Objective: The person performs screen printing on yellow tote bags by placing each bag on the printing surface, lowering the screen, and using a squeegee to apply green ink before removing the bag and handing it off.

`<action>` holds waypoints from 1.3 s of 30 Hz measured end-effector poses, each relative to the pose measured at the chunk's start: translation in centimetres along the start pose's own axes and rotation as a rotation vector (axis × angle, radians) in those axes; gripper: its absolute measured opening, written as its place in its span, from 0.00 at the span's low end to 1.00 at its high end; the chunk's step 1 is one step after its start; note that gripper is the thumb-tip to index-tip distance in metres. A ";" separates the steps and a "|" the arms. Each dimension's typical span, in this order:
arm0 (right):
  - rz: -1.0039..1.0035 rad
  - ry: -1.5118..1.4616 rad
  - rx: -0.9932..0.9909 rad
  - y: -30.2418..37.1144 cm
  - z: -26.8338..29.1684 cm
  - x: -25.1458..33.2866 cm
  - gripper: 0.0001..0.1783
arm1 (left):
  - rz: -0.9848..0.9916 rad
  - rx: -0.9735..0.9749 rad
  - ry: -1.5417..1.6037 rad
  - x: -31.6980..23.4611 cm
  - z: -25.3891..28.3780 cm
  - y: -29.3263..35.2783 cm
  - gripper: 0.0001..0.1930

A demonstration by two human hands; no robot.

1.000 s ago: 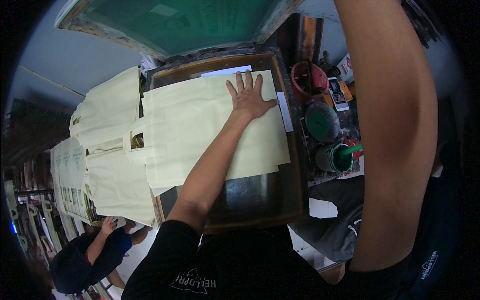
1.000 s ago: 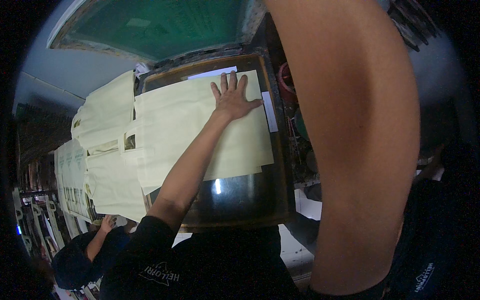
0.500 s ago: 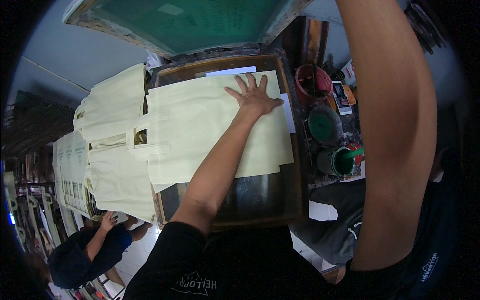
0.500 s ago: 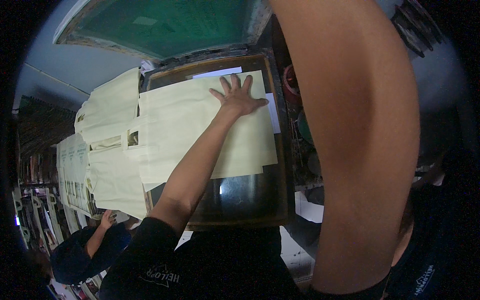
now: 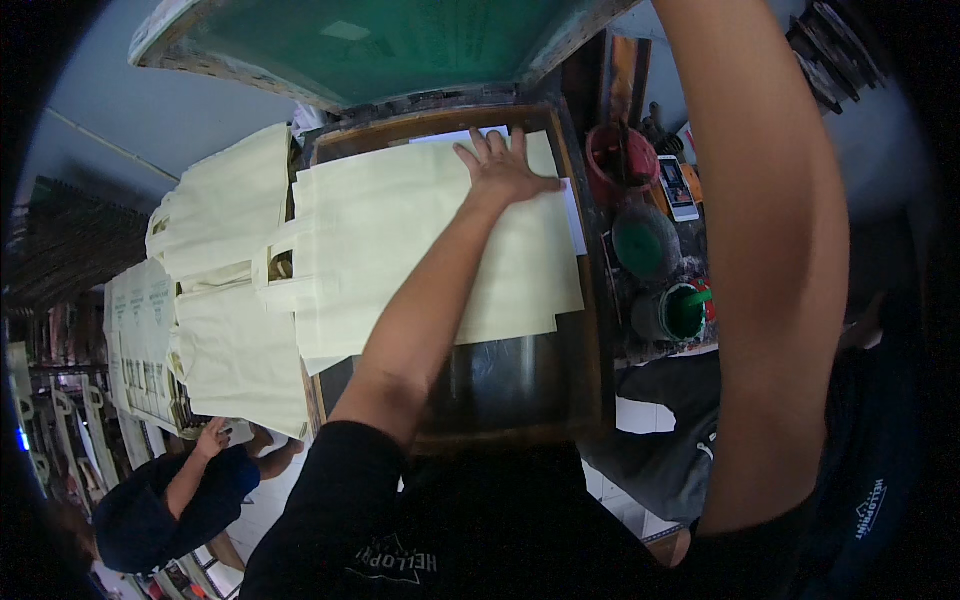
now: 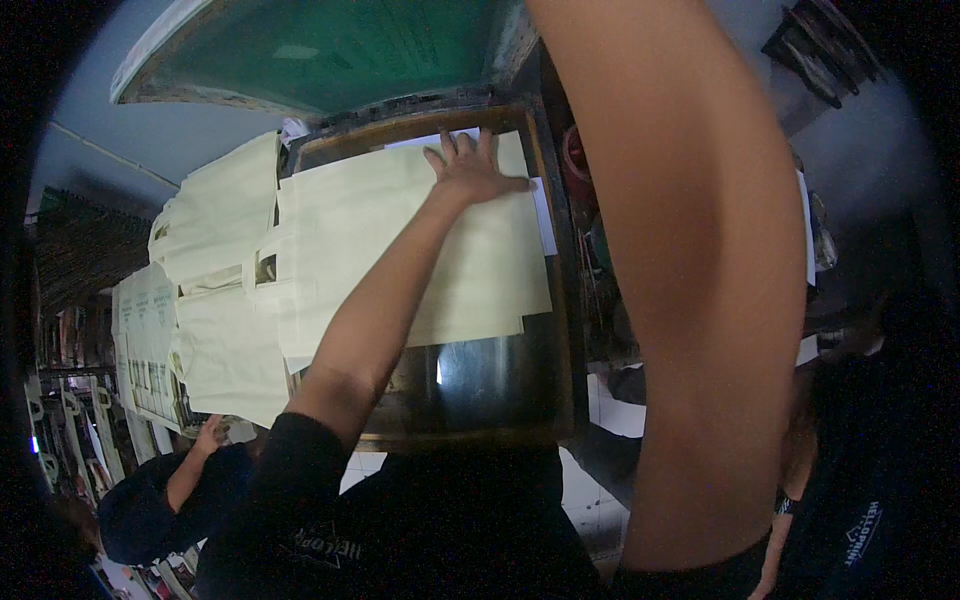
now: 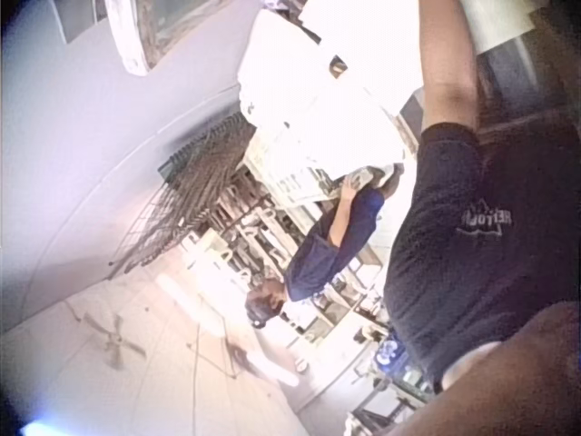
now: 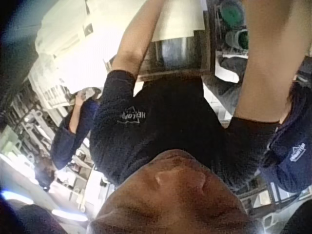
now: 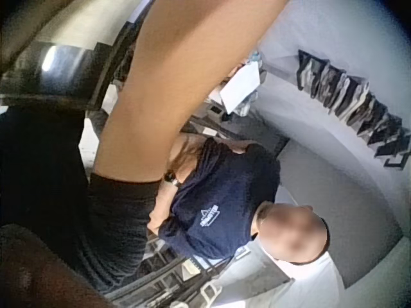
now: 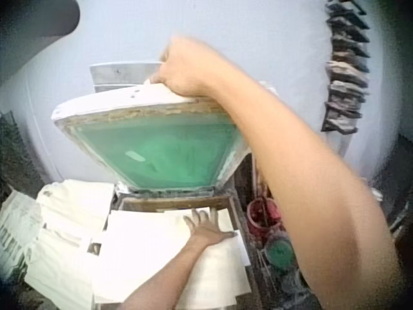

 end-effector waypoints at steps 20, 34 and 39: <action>-0.062 -0.093 0.423 30.5 -20.5 13.1 0.11 | -0.003 -0.063 1.559 15.3 -14.3 30.3 0.15; -0.067 -0.259 0.530 31.8 -18.0 14.3 0.13 | -0.056 0.019 1.646 15.4 -14.9 30.3 0.13; 0.068 -0.147 0.468 30.5 -20.9 11.5 0.12 | -0.040 0.043 1.660 15.3 -15.2 30.5 0.12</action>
Point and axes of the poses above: each hand's wrist, its own y-axis away from the middle knuckle, its own z-axis out of the back of the hand, x = y × z, the point moved 9 cm from there along -y, towards the middle knuckle, and after that the axes turned 7 degrees about x, right-handed, at the moved point
